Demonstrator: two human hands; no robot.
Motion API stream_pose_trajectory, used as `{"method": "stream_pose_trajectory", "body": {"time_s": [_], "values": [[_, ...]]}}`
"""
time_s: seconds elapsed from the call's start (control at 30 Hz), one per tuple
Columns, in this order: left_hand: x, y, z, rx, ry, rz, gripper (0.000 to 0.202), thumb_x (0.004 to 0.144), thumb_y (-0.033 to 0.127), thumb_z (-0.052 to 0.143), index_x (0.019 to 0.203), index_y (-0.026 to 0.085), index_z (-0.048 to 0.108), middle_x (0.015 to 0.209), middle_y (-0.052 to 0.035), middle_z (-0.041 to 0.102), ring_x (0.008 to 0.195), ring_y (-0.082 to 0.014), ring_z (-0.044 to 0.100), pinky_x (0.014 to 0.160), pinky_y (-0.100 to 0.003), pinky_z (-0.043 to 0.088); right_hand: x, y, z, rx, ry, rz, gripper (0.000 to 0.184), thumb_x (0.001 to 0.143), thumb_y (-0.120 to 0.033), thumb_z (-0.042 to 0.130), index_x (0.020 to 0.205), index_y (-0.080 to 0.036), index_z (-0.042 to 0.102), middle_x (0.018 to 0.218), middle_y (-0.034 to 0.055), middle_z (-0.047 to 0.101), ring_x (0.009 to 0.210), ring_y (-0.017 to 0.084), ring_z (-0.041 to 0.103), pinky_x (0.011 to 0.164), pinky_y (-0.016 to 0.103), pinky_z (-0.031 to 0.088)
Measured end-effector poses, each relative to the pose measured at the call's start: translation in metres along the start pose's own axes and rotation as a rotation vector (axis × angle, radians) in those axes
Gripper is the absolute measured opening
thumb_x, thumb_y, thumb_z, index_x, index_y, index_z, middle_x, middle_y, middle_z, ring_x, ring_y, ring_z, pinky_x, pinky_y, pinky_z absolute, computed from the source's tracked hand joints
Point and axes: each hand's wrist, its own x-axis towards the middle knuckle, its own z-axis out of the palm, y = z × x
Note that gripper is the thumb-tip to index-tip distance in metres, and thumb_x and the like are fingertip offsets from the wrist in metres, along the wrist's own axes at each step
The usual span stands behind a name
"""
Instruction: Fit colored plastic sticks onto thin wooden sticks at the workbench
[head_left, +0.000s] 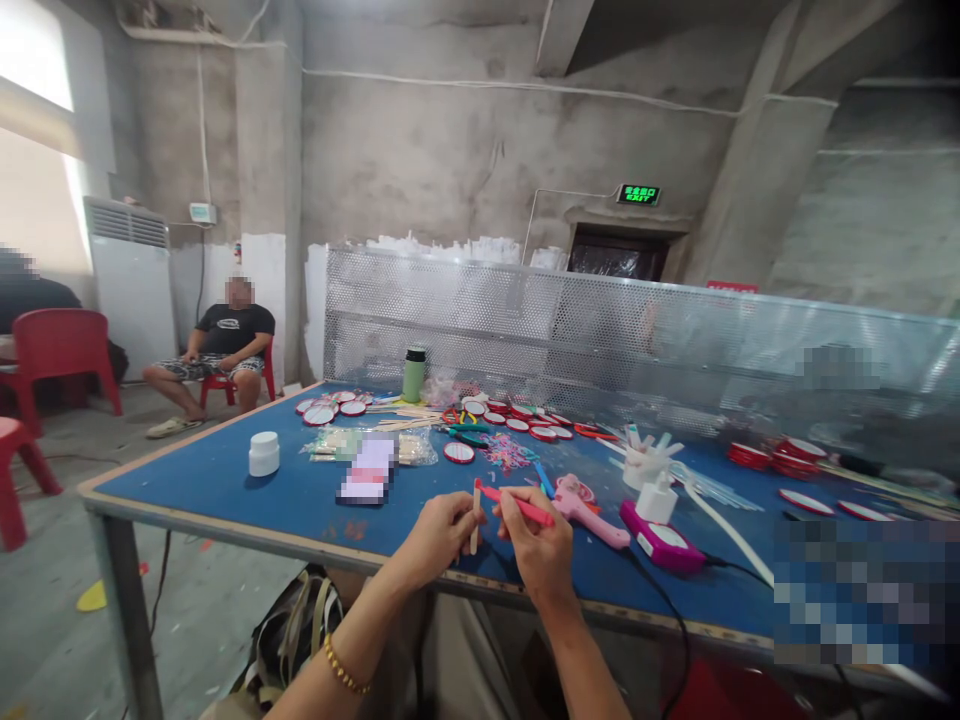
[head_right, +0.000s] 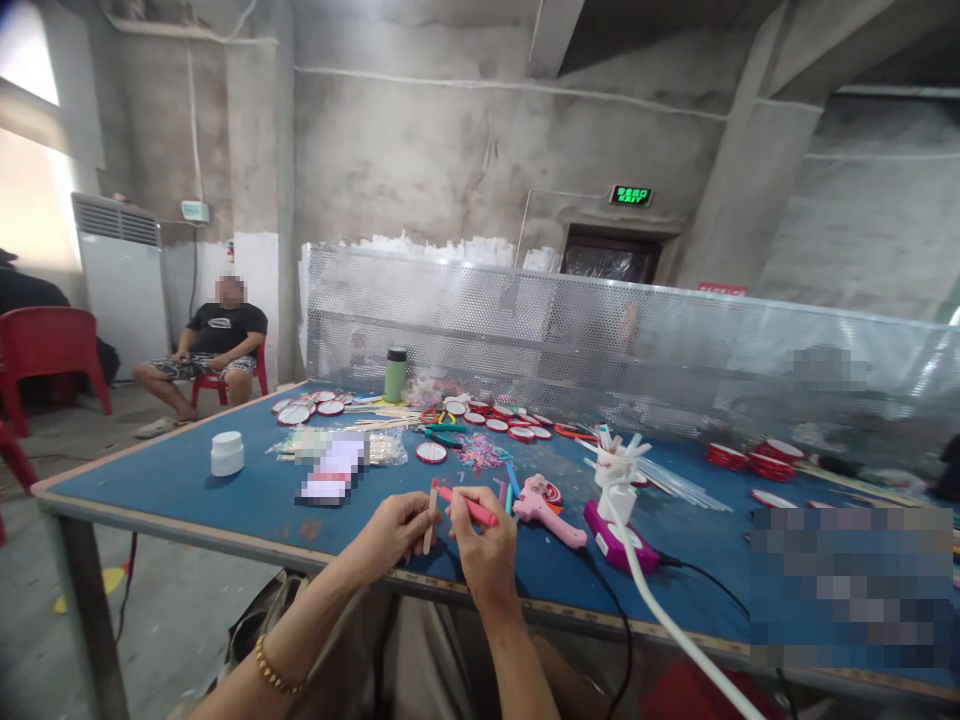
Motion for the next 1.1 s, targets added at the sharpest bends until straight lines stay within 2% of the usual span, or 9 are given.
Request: {"method": "stream_pose_trajectory", "body": {"time_s": [0.43, 0.8, 1.1], "values": [[0.0022, -0.0061, 0.0006, 0.007, -0.016, -0.011, 0.032, 0.09, 0.043, 0.044, 0.074, 0.017, 0.054, 0.059, 0.0002, 0.059, 0.049, -0.0106, 0.05, 0.048, -0.02, 0.035, 0.0013, -0.002, 0.0014, 0.0, 0.027, 0.031, 0.024, 0.089, -0.042, 0.061, 0.088, -0.019, 0.067, 0.074, 0.0024, 0.07, 0.051, 0.013, 0.059, 0.051, 0.026, 0.053], [0.0017, -0.0029, 0.0002, 0.045, -0.01, -0.001, 0.035, 0.091, 0.044, 0.044, 0.073, 0.016, 0.055, 0.059, -0.0005, 0.06, 0.05, -0.0106, 0.05, 0.05, -0.021, 0.035, 0.0036, -0.0038, 0.0018, 0.027, -0.016, 0.037, 0.024, 0.088, -0.042, 0.062, 0.091, -0.019, 0.067, 0.075, 0.0024, 0.07, 0.051, 0.013, 0.061, 0.051, 0.027, 0.055], [0.0018, -0.0038, 0.0005, 0.016, -0.023, -0.01, 0.034, 0.09, 0.046, 0.045, 0.075, 0.017, 0.055, 0.058, 0.0003, 0.059, 0.047, -0.0103, 0.048, 0.047, -0.02, 0.034, 0.0033, -0.0027, 0.0016, 0.0, 0.009, 0.017, 0.022, 0.088, -0.041, 0.061, 0.089, -0.019, 0.067, 0.076, 0.0021, 0.07, 0.052, 0.013, 0.06, 0.051, 0.026, 0.053]]}}
